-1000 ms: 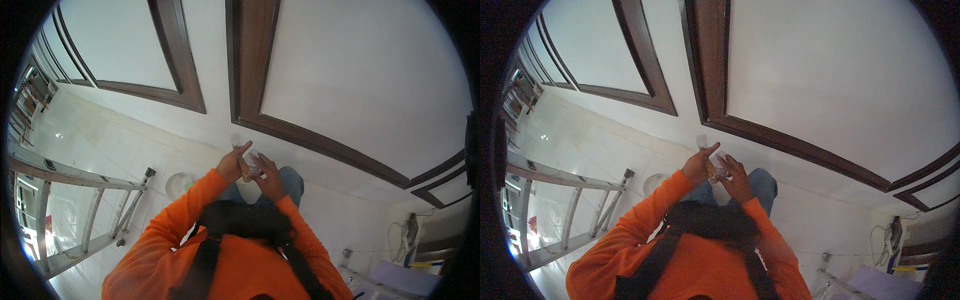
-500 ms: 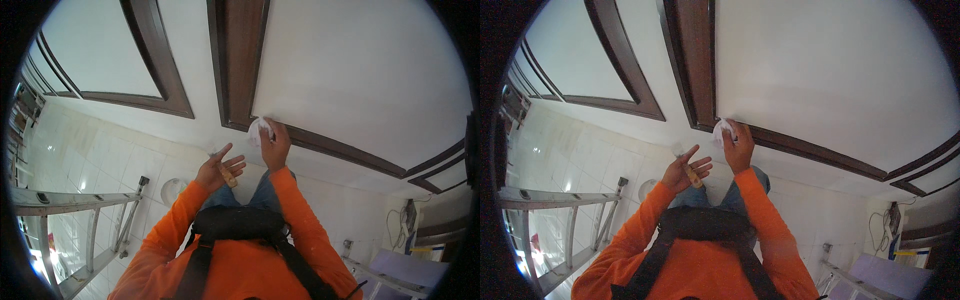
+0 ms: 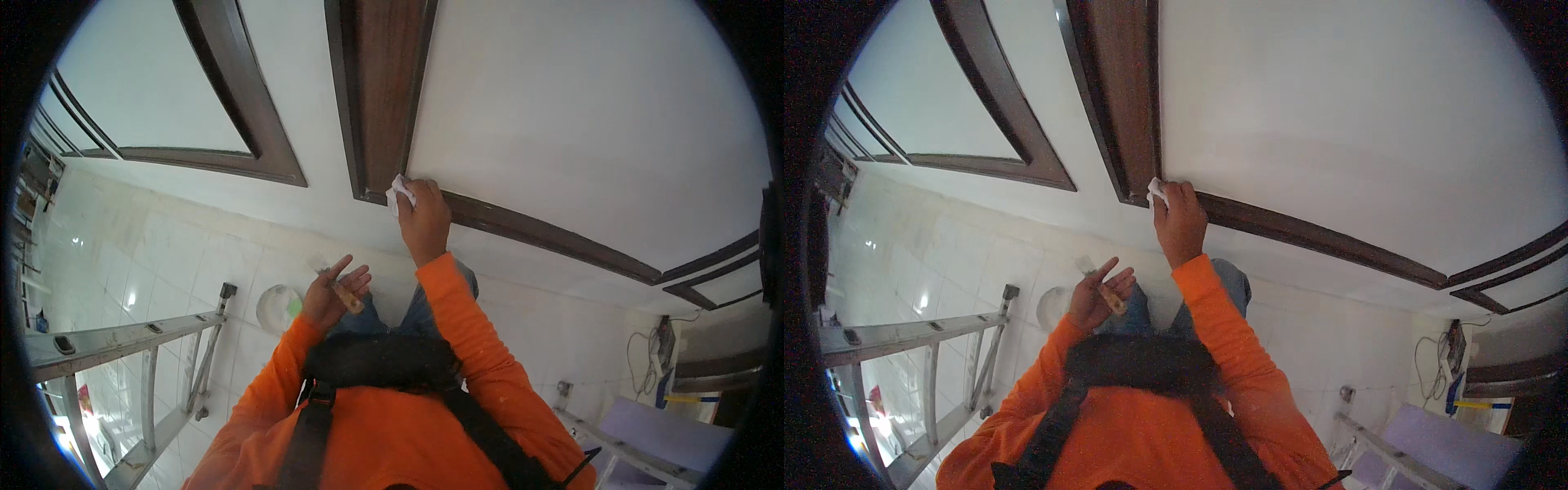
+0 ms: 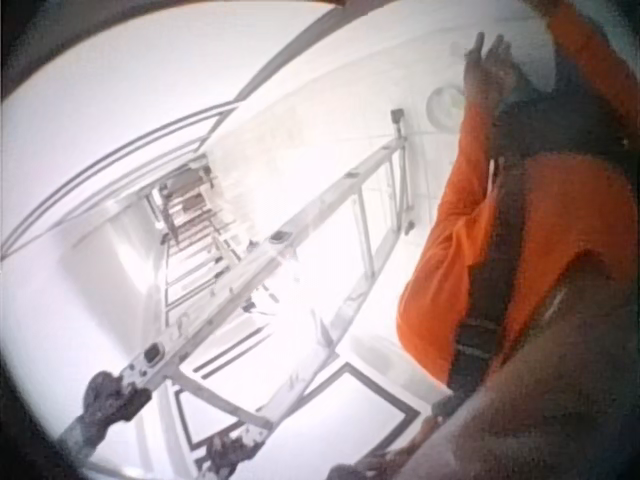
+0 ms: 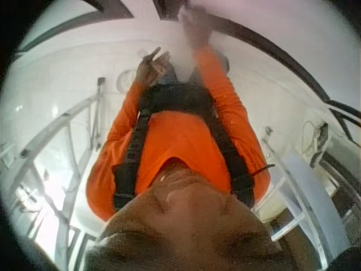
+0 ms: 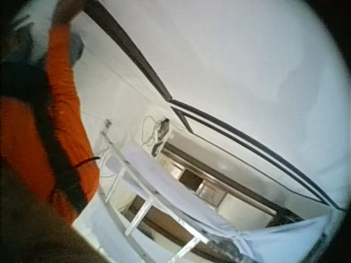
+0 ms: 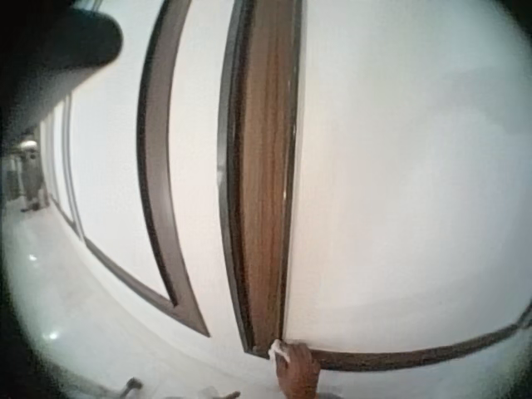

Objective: The person applies white putty to the edges of a wall panel using a scraper and a sponge, then wipes the excess putty with a cloth.

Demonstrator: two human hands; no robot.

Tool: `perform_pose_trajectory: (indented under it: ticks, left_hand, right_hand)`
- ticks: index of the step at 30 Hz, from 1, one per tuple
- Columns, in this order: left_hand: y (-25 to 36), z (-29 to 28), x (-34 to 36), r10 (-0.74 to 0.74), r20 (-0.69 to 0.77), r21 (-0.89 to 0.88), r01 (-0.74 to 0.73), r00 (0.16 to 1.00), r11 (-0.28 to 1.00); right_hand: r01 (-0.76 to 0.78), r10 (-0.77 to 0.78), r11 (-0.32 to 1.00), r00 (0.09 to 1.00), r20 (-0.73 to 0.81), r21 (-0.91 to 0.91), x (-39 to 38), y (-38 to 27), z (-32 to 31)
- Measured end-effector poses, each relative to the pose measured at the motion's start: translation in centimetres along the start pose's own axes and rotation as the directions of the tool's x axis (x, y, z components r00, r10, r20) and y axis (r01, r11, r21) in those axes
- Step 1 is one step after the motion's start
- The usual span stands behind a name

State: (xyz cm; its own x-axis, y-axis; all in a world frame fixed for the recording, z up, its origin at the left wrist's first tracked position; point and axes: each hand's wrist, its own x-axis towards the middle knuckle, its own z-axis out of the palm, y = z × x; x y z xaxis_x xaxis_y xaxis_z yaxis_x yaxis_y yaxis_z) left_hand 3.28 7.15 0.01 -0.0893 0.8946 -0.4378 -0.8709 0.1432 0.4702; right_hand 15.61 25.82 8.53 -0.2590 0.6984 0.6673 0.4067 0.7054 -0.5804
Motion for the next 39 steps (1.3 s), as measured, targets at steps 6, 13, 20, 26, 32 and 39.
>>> perform_pose_trajectory:
  ticks: [6, 13, 20, 26, 32, 39]
  left_hand:
    - [-0.4, 0.2, 0.4, 0.000, 0.053, -0.052, 0.003, 0.999, 0.999]
    - [-0.2, -2.2, -2.6, 0.086, -0.069, -0.034, -0.088, 0.994, 0.996]
    - [-0.2, -5.1, -3.1, 0.129, -0.137, 0.026, -0.127, 0.982, 0.992]
    - [0.8, -4.6, -3.5, 0.146, -0.175, 0.052, -0.139, 0.974, 0.989]
    - [0.7, -6.4, -4.0, 0.158, -0.208, 0.015, -0.159, 0.965, 0.987]
    - [0.3, -7.0, -3.0, 0.118, -0.215, -0.014, -0.124, 0.969, 0.992]
  right_hand:
    - [0.123, -0.044, 0.947, 0.965, 0.260, -0.296, 1.2, -0.2, -2.2]
    - [0.098, -0.045, 0.912, 0.989, 0.138, -0.399, 0.1, 5.6, -11.3]
    - [-0.315, 0.288, 0.883, 0.949, 0.127, 0.347, -2.0, 2.9, -7.9]
    - [-0.118, 0.162, 0.906, 0.984, -0.075, 0.406, -2.0, 2.6, -1.9]
    - [0.080, -0.040, 0.977, 0.980, -0.196, 0.197, -1.3, 1.1, 2.2]
    - [0.116, -0.190, 0.955, 0.946, 0.263, 0.274, -6.9, 1.4, 4.6]
